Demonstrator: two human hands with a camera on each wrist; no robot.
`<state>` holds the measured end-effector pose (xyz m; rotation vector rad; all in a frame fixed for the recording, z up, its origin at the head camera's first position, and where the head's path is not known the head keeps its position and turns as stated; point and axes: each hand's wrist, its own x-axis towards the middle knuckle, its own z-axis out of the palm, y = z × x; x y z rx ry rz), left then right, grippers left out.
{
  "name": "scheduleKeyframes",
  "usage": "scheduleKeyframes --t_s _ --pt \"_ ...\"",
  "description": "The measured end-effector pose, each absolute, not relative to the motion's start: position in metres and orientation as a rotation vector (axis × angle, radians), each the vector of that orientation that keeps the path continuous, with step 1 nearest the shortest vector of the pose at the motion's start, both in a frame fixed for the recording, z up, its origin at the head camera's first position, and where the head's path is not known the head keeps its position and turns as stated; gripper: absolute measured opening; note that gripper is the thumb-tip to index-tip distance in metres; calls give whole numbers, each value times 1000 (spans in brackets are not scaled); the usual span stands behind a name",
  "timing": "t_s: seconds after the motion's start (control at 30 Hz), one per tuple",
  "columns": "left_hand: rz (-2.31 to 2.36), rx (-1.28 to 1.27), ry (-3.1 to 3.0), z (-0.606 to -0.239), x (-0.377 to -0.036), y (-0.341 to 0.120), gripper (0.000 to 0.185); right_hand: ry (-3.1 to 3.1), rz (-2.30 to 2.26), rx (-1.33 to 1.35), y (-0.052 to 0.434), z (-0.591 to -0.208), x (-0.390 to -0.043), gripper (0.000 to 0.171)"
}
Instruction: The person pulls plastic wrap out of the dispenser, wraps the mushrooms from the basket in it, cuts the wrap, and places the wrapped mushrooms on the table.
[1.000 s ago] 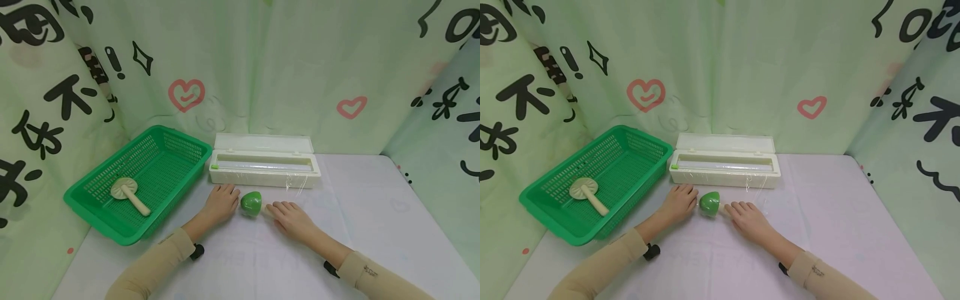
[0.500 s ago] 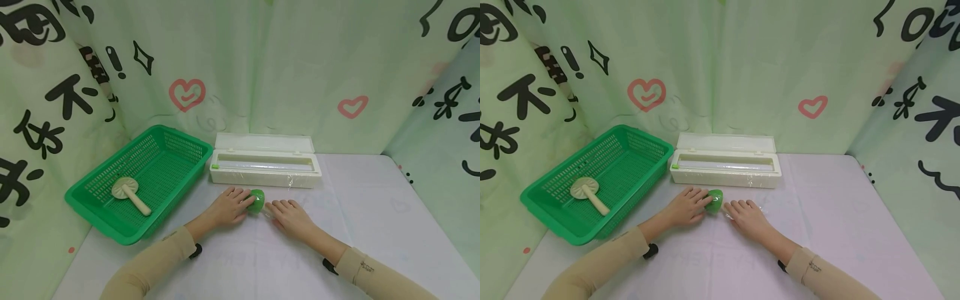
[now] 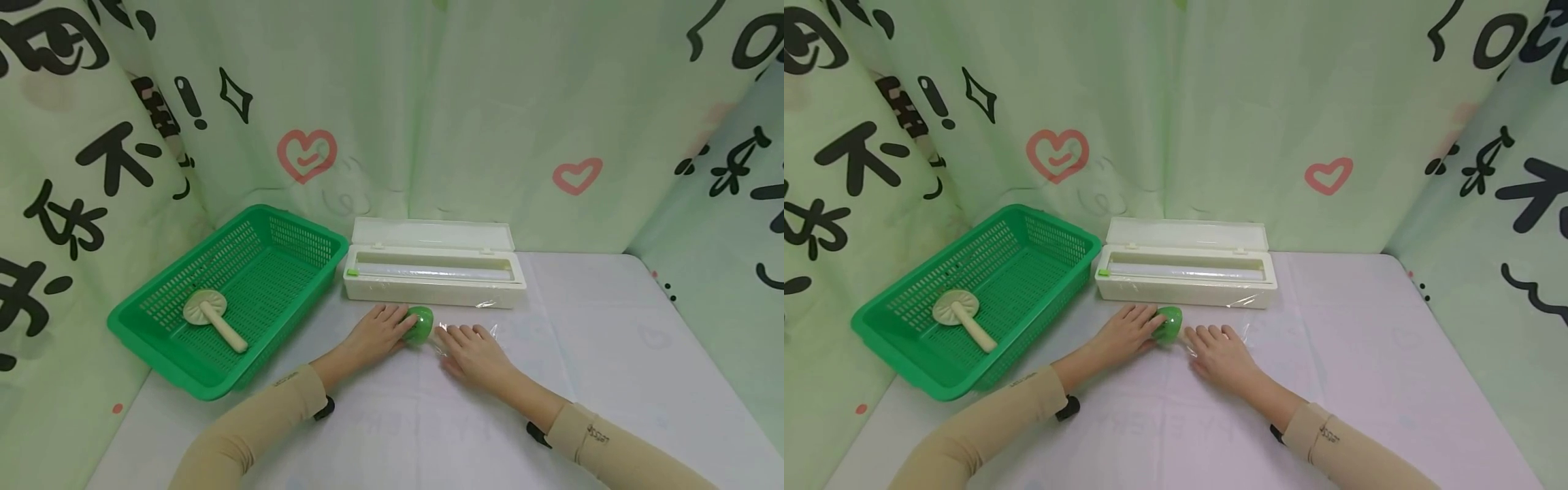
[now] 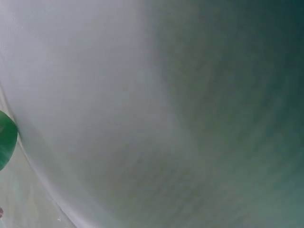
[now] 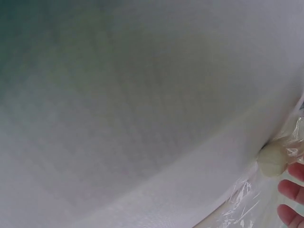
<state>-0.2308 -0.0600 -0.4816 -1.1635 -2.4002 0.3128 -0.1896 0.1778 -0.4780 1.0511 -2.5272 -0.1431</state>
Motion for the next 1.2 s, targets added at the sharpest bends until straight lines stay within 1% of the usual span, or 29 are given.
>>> scheduleKeyframes --t_s 0.07,0.5,0.53,0.7,0.77,0.87,1.03,1.2 --pt "308 -1171 -2370 -483 -232 -61 45 -2532 -148 1039 178 -479 -190 58" --pt "93 -1178 -2307 -476 -234 -63 52 -2514 -130 923 178 -473 -196 58" --pt "100 -1177 -2306 -474 -234 -63 52 -2497 -130 921 178 -473 -197 57" --pt "112 -1156 -2314 -471 -235 -63 52 -2447 -107 916 176 -469 -200 39" --pt "84 -1144 -2333 -468 -234 -63 52 -2455 -85 910 176 -468 -200 34" --pt "56 -1116 -2343 -466 -234 -63 55 -2466 -59 902 176 -466 -201 33" --pt "89 -1084 -2255 -461 -233 -62 65 -2429 -18 908 178 -464 -203 32" --pt "255 -1073 -2134 -462 -234 -59 64 -2387 42 941 179 -457 -207 31"
